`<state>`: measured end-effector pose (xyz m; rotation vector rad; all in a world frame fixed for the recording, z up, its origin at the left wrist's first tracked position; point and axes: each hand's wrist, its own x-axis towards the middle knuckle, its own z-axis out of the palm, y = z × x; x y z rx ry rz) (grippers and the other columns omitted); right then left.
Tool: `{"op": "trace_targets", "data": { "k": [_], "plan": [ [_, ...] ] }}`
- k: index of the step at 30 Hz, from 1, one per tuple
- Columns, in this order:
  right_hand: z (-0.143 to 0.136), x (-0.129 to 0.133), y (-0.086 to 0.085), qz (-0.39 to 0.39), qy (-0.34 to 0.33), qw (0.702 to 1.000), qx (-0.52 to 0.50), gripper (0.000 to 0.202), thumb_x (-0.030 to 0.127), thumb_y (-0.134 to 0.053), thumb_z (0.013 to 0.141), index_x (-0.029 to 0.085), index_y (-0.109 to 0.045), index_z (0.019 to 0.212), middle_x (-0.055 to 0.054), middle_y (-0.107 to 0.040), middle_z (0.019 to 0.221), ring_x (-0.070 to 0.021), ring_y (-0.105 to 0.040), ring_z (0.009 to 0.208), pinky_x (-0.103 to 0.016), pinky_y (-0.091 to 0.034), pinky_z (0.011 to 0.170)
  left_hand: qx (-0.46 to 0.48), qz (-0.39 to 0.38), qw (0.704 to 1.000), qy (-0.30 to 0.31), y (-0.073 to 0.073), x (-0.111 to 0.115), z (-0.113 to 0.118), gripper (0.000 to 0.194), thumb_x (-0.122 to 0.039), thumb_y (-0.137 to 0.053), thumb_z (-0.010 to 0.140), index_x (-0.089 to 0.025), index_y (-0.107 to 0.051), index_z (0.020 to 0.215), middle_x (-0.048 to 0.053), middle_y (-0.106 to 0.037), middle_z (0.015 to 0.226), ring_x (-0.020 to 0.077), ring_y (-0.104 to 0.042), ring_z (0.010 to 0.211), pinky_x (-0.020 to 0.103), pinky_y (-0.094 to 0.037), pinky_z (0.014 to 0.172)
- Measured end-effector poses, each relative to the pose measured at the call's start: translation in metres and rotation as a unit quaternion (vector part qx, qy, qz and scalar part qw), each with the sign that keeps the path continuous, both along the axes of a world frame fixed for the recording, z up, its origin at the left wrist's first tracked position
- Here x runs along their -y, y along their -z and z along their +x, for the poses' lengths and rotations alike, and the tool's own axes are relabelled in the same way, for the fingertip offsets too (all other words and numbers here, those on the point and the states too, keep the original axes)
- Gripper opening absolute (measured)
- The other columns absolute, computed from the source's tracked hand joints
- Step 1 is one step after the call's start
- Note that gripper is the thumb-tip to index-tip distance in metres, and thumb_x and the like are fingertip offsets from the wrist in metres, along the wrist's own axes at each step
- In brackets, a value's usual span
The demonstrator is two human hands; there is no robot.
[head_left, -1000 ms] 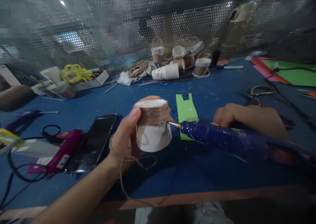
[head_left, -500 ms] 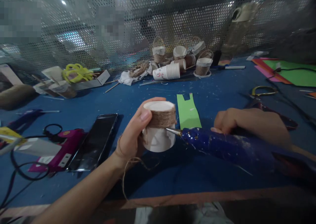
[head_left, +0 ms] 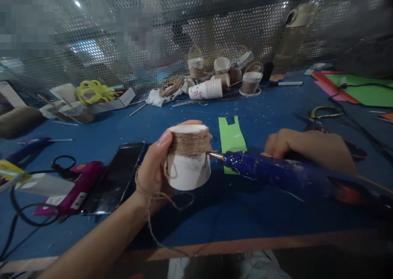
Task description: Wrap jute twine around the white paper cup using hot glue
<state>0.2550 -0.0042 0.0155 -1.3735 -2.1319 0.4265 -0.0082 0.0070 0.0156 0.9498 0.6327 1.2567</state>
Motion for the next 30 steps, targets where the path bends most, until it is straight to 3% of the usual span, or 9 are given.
{"op": "trace_targets", "data": {
  "k": [3,10,15,20,25,28,30],
  "plan": [
    [0.001,0.0,0.0,0.01,-0.019,1.0,-0.019,0.008,0.025,-0.056,0.076,0.026,-0.052,0.069,0.001,-0.072,0.072,-0.0207,-0.065,0.065,-0.03,-0.037,0.061,-0.001,-0.011,1.0,0.005,-0.002,0.001,0.0,0.044,-0.051,-0.066,0.089,-0.014,-0.075,0.111,0.006,-0.081,0.097,0.0213,-0.076,0.083,0.03,-0.06,0.072],
    [0.005,-0.019,0.006,0.125,-0.033,0.991,0.011,0.011,0.027,-0.064,0.082,0.024,-0.053,0.081,0.004,-0.063,0.067,-0.014,-0.056,0.051,-0.027,-0.036,0.052,-0.018,-0.028,0.999,-0.007,-0.006,-0.002,0.006,0.047,-0.05,-0.07,0.084,-0.015,-0.064,0.115,0.008,-0.078,0.096,0.0242,-0.076,0.074,0.034,-0.06,0.062],
    [0.003,-0.039,0.018,0.023,0.036,0.992,0.118,0.03,0.034,-0.065,0.081,0.023,-0.06,0.108,-0.009,-0.073,0.107,-0.0293,-0.07,0.082,-0.037,-0.047,0.066,-0.053,-0.02,0.998,0.009,-0.003,-0.006,0.005,0.046,-0.054,-0.065,0.091,-0.022,-0.056,0.122,0.008,-0.077,0.103,0.0253,-0.078,0.079,0.036,-0.063,0.067],
    [0.006,-0.045,0.03,-0.03,-0.022,0.991,0.126,0.039,0.032,-0.067,0.081,0.021,-0.065,0.118,-0.012,-0.07,0.119,-0.0345,-0.068,0.107,-0.046,-0.053,0.089,-0.078,-0.034,0.996,0.028,0.003,-0.006,0.002,0.062,-0.06,-0.078,0.078,-0.02,-0.058,0.122,0.011,-0.075,0.108,0.0272,-0.077,0.085,0.037,-0.062,0.071],
    [0.007,-0.042,0.03,0.036,-0.078,0.992,0.092,0.041,0.027,-0.061,0.086,0.019,-0.064,0.126,-0.013,-0.068,0.129,-0.0355,-0.06,0.124,-0.053,-0.047,0.105,-0.117,-0.037,0.991,0.056,0.007,-0.006,-0.001,0.088,-0.043,-0.095,0.057,-0.021,-0.053,0.132,0.012,-0.07,0.12,0.0312,-0.07,0.106,0.042,-0.056,0.093],
    [-0.001,-0.034,0.019,0.093,-0.077,0.992,0.027,0.028,0.026,-0.058,0.092,0.018,-0.065,0.118,-0.013,-0.071,0.122,-0.0304,-0.066,0.115,-0.046,-0.05,0.099,-0.145,-0.045,0.987,0.061,0.008,-0.006,-0.001,0.097,-0.028,-0.097,0.053,-0.027,-0.047,0.136,0.009,-0.064,0.131,0.0309,-0.068,0.111,0.044,-0.055,0.097],
    [-0.007,-0.026,0.01,0.089,-0.092,0.992,-0.019,0.017,0.026,-0.058,0.096,0.021,-0.067,0.109,-0.009,-0.073,0.112,-0.025,-0.069,0.104,-0.039,-0.052,0.092,-0.167,-0.036,0.983,0.071,0.01,-0.006,-0.002,0.098,-0.022,-0.097,0.055,-0.03,-0.042,0.136,0.008,-0.063,0.131,0.0283,-0.069,0.107,0.042,-0.056,0.093]
  ]
}}
